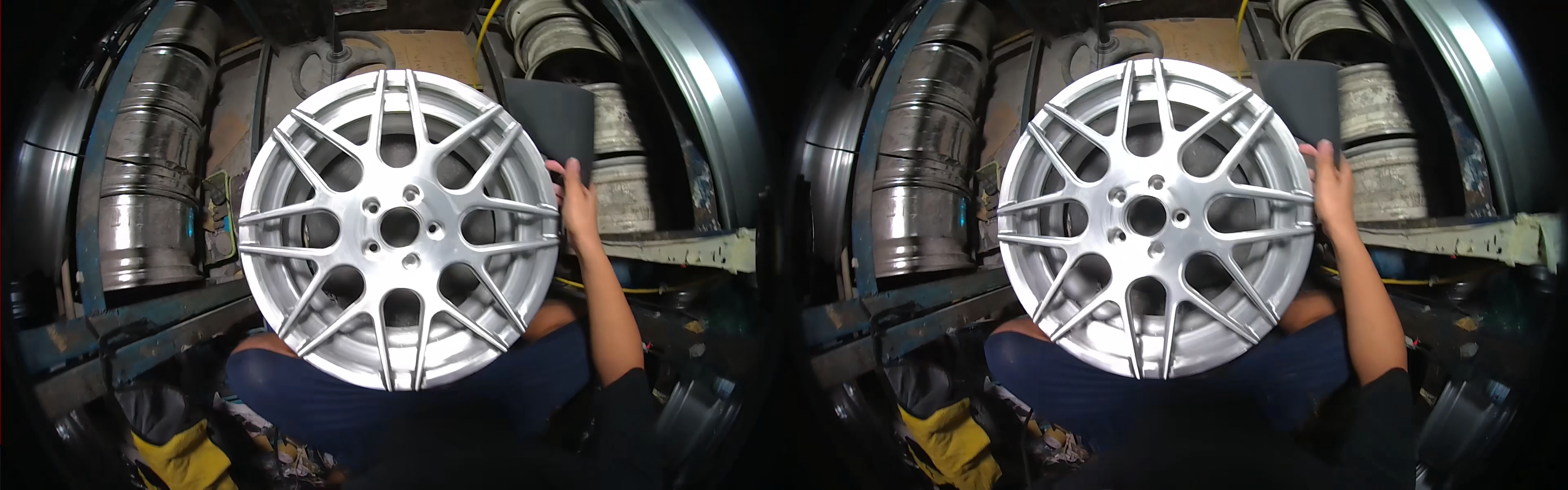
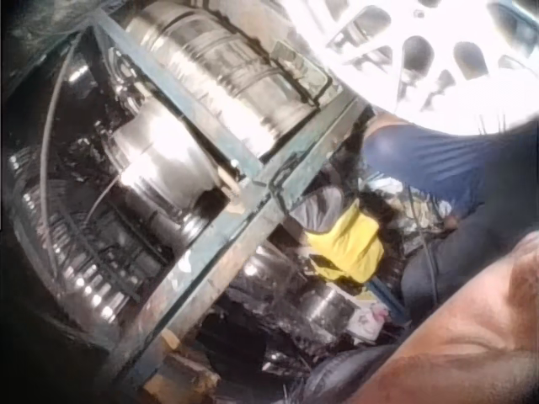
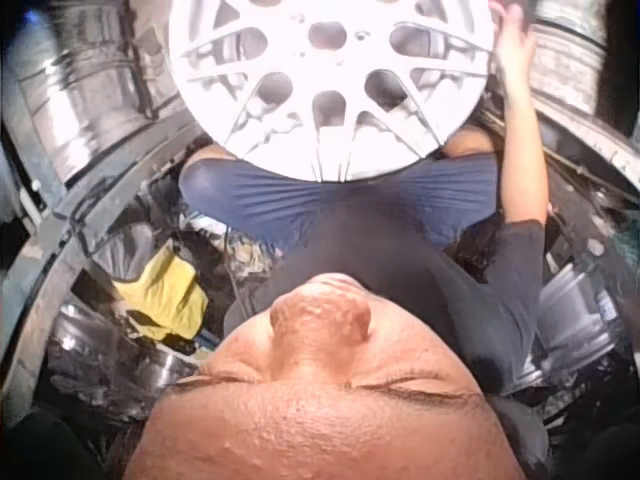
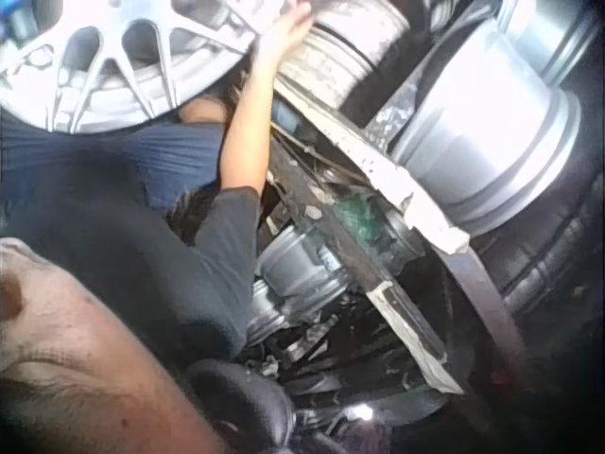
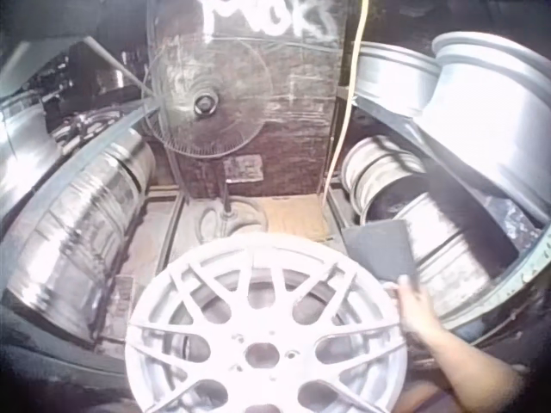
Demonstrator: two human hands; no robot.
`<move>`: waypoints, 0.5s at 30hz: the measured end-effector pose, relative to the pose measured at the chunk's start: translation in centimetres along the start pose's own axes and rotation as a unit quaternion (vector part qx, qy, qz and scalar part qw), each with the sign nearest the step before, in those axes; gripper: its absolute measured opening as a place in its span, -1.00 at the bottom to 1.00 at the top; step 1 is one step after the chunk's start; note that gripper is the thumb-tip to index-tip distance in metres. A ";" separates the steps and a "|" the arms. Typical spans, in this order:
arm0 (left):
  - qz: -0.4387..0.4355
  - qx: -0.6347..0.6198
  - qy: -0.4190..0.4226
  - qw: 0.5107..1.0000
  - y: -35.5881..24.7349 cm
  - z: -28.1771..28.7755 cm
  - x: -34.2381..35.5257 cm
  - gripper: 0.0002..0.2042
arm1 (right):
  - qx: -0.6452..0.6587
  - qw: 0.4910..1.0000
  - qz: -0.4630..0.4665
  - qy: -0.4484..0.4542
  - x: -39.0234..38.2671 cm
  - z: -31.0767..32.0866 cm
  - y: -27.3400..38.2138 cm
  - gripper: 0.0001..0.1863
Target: The user is prepping a car rim for painting by using a sanding block to smooth the surface around the rim holes.
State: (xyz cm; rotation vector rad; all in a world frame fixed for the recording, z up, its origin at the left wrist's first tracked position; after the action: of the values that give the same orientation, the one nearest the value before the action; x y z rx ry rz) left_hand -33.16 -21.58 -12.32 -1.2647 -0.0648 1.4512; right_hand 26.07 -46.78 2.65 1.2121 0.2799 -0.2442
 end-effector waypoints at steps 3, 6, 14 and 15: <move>0.000 0.009 -0.002 1.000 -1.8 -1.0 2.6 -0.64 | 0.005 0.997 -0.070 0.014 0.0 1.3 1.1 -0.26; 0.005 0.017 0.000 1.000 -2.7 -1.7 5.4 -0.64 | -0.042 0.999 -0.013 0.008 1.1 -0.1 2.5 -0.25; 0.056 0.032 0.010 0.998 -5.2 -2.8 11.2 -0.64 | -0.044 0.995 0.043 -0.078 3.8 -1.1 2.5 -0.33; 0.062 0.033 0.011 0.997 -5.4 -2.6 11.4 -0.64 | -0.049 0.995 0.037 -0.078 4.0 -1.5 2.4 -0.33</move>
State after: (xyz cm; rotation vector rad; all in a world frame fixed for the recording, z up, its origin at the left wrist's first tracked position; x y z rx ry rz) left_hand -25.01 -12.81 -17.16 -1.2474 0.0766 1.5324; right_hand 30.51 -44.71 2.86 1.0968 0.1091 -0.2559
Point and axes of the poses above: each hand's wrist, its own x-axis towards the middle knuckle, its own z-axis out of the back of the hand, y = z × x, the point moved 2 cm from there along x, towards the middle knuckle, and after that the axes turned 10 degrees about -z, right-handed, at the moved point
